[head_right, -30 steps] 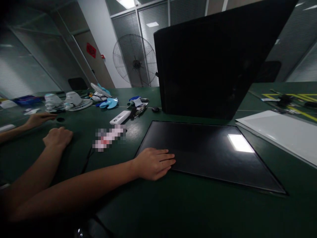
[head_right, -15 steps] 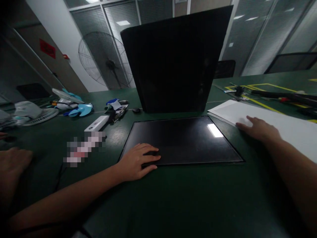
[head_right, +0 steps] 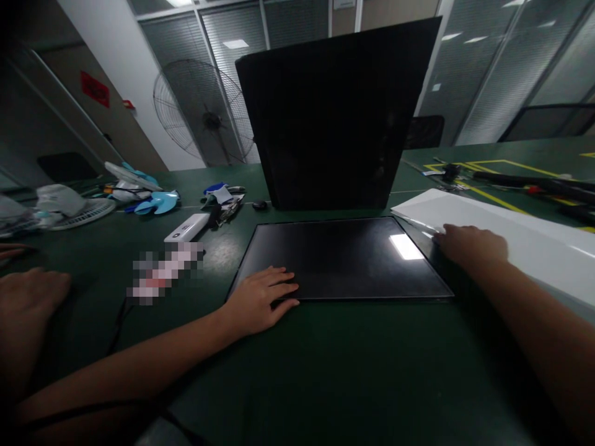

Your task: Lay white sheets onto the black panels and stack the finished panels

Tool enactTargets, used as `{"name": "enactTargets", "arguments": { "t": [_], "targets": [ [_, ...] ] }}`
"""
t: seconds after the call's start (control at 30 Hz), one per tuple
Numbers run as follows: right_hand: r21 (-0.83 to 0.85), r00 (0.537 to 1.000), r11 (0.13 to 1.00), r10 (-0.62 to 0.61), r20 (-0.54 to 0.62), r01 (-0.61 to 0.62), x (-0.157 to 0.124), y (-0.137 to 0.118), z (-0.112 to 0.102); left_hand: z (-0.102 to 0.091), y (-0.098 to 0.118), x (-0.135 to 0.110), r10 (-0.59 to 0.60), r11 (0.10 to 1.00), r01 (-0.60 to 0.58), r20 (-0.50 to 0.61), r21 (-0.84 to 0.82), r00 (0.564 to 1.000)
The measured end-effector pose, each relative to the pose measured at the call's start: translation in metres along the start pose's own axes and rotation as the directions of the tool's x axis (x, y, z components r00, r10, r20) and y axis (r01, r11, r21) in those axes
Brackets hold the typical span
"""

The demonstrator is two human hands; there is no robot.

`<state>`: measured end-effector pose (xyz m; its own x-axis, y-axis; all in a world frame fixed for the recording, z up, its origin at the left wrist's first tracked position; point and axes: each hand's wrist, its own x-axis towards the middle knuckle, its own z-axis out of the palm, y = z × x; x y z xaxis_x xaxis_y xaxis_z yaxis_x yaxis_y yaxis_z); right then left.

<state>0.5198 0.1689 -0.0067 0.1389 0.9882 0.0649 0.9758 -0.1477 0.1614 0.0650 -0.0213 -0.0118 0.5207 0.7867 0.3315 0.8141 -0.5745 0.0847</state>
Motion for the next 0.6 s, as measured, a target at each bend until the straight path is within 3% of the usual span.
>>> {"name": "enactTargets", "arguments": {
  "t": [0.3,0.47,0.6],
  "targets": [
    [0.060,0.996,0.998,0.029,0.090,-0.034,-0.009,-0.017,-0.006,0.004,-0.006,0.000,-0.012,0.999,0.010,-0.044,-0.034,0.999],
    [0.049,0.999,0.999,0.009,0.053,-0.011,-0.014,-0.027,-0.007,0.005,-0.005,0.000,0.009,0.999,-0.010,-0.038,-0.032,0.999],
    [0.044,0.999,0.998,0.040,-0.007,-0.040,-0.015,-0.021,-0.016,0.002,-0.005,0.001,0.035,0.999,-0.035,-0.032,0.009,0.999]
  ]
}}
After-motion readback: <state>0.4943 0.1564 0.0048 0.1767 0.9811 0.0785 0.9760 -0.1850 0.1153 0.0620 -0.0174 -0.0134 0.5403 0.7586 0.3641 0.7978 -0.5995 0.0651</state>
